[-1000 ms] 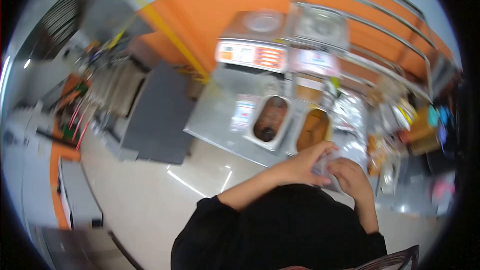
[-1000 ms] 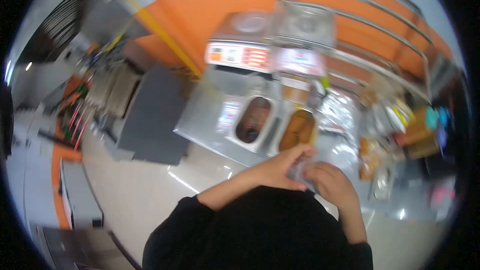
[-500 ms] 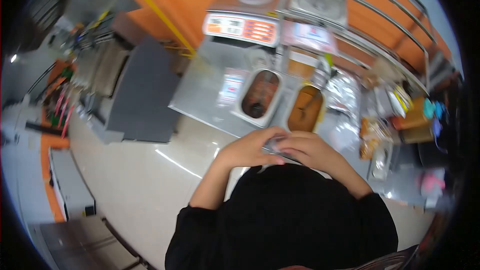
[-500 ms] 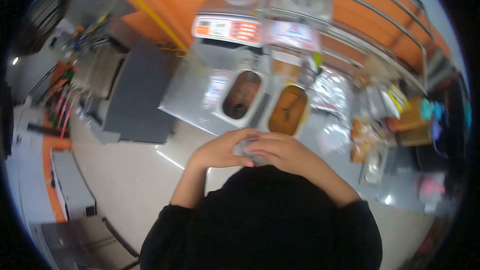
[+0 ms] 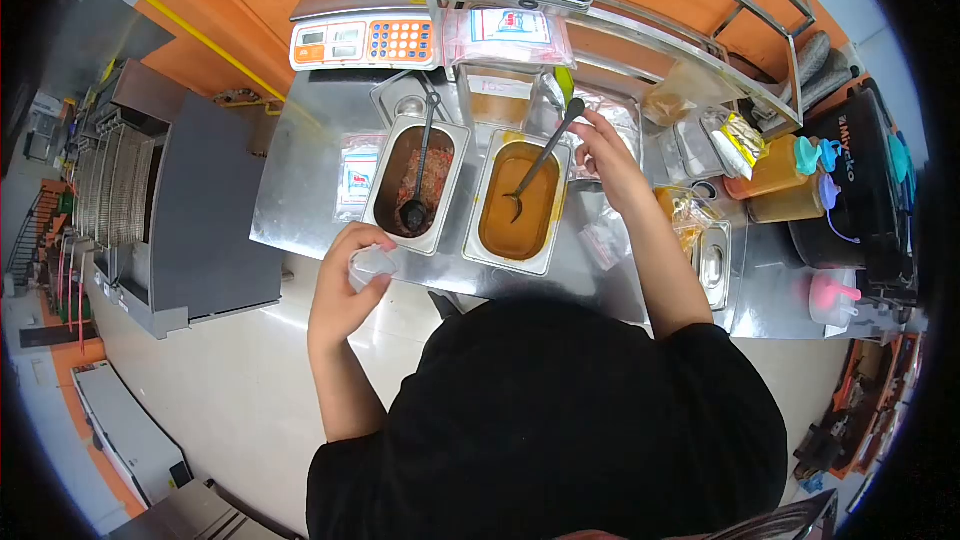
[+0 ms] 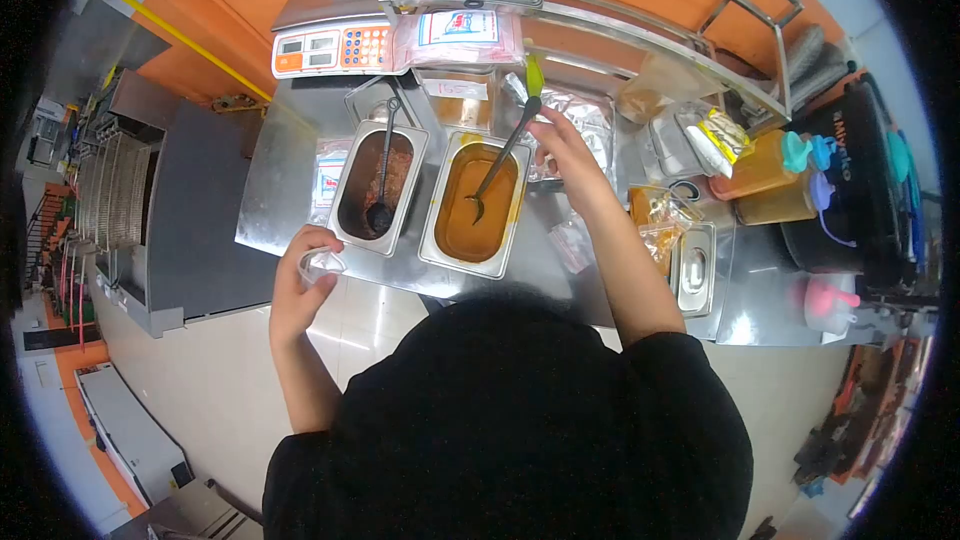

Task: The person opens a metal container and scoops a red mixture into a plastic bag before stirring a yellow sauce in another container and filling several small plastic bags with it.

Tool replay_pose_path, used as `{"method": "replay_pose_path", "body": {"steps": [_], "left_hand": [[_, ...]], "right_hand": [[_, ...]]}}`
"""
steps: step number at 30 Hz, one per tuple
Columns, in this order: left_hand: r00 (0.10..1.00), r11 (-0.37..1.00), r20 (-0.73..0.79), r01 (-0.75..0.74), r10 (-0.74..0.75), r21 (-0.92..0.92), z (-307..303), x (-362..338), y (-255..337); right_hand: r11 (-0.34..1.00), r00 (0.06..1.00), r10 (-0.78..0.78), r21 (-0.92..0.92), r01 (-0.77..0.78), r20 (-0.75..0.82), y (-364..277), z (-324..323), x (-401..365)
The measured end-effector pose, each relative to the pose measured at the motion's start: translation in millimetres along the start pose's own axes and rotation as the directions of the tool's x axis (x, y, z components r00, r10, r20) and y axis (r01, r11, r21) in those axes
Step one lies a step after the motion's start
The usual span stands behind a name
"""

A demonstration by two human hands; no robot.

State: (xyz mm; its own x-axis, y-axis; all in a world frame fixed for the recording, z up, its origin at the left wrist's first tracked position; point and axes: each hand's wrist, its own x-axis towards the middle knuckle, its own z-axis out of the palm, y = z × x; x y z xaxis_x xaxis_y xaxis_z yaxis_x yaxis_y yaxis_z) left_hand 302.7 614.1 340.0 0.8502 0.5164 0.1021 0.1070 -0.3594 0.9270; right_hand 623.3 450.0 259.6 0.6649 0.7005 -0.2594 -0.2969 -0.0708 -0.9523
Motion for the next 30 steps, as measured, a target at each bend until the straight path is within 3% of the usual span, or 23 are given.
{"method": "replay_pose_path", "body": {"steps": [4, 7, 10, 12, 15, 18, 25, 30], "left_hand": [[0.996, 0.997, -0.089, 0.001, 0.006, 0.078, -1, 8, -2], [0.986, 0.988, -0.166, 0.042, -0.017, 0.147, 0, 12, -5], [0.974, 0.994, -0.211, 0.097, -0.083, 0.057, -1, 17, -9], [0.956, 0.987, -0.246, 0.148, -0.157, -0.054, -1, 20, -19], [0.937, 0.977, -0.279, 0.213, -0.208, -0.012, -4, 24, -16], [0.938, 0.989, -0.319, 0.146, -0.131, 0.023, -5, 27, -13], [0.937, 0.996, -0.342, 0.085, -0.076, 0.009, 4, 26, -23], [0.965, 0.992, -0.236, 0.103, -0.118, -0.075, 33, 33, -21]], "right_hand": [[0.983, 0.979, -0.084, -0.146, 0.111, 0.184, 0, -2, 13], [0.951, 0.934, -0.255, -0.111, 0.29, 0.25, -7, -1, 2], [0.971, 0.942, -0.186, -0.095, 0.22, 0.281, -10, -7, -6], [0.985, 0.954, -0.148, -0.045, 0.165, 0.261, -1, -12, -7], [0.992, 0.983, -0.078, 0.108, 0.06, 0.168, 14, -18, -9], [0.96, 0.996, -0.034, 0.279, 0.008, 0.088, 26, -23, -11], [0.867, 1.0, -0.009, 0.498, 0.016, -0.017, 43, -40, -14], [0.856, 0.997, -0.046, 0.512, 0.074, -0.067, 51, -43, -16]]}}
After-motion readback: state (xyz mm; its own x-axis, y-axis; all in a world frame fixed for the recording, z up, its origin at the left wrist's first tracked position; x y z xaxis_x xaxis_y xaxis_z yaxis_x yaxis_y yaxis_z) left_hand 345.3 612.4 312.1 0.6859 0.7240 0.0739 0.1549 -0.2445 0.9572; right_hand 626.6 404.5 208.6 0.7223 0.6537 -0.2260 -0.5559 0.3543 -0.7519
